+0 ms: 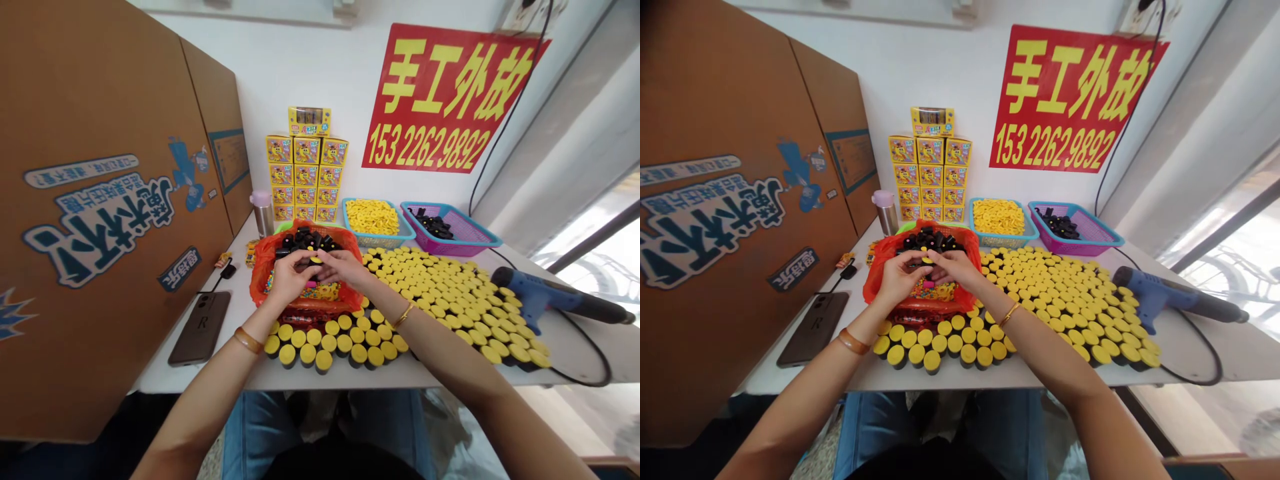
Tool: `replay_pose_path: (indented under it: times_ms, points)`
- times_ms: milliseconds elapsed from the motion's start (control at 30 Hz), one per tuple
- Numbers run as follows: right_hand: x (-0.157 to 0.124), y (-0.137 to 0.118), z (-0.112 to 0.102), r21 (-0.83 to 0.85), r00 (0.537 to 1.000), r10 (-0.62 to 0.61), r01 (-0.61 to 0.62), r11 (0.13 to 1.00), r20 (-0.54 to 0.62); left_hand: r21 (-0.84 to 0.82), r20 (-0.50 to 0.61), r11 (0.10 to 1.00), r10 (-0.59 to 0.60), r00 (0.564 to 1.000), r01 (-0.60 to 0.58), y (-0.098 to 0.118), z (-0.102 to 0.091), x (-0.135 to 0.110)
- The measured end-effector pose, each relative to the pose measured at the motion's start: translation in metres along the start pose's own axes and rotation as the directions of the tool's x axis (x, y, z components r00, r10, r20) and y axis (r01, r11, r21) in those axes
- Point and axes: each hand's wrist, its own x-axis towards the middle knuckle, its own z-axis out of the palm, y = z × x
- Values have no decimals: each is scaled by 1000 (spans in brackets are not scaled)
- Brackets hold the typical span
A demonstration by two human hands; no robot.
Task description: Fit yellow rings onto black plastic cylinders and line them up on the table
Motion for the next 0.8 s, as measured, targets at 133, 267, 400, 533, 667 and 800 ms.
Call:
replay_pose_path:
  times_ms: [133, 267, 400, 533, 667, 800]
  points:
    - [-8, -4, 10, 93, 991, 115, -121, 988, 68, -252, -8, 966, -54, 999, 50, 9, 11, 0]
    - [-12, -5, 27, 157, 992, -32, 51, 986, -118, -288, -36, 951, -132, 991, 116, 18, 22, -2]
    - [-17, -6, 34, 181, 990, -68, 91, 979, -127, -201, -53, 976, -91, 994, 79, 26, 24, -8]
    - [-21, -6, 29, 199, 997, -35, 49, 979, -72, -102, -25, 995, 6, 1000, -9, 28, 21, -11]
    - [-23, -5, 22, 212, 999, 42, -48, 976, 35, 72, -27, 996, 53, 998, -51, 25, 19, -13]
    - [-23, -2, 17, 225, 988, 130, -145, 964, 79, 94, 62, 994, 50, 997, -56, 22, 17, -13]
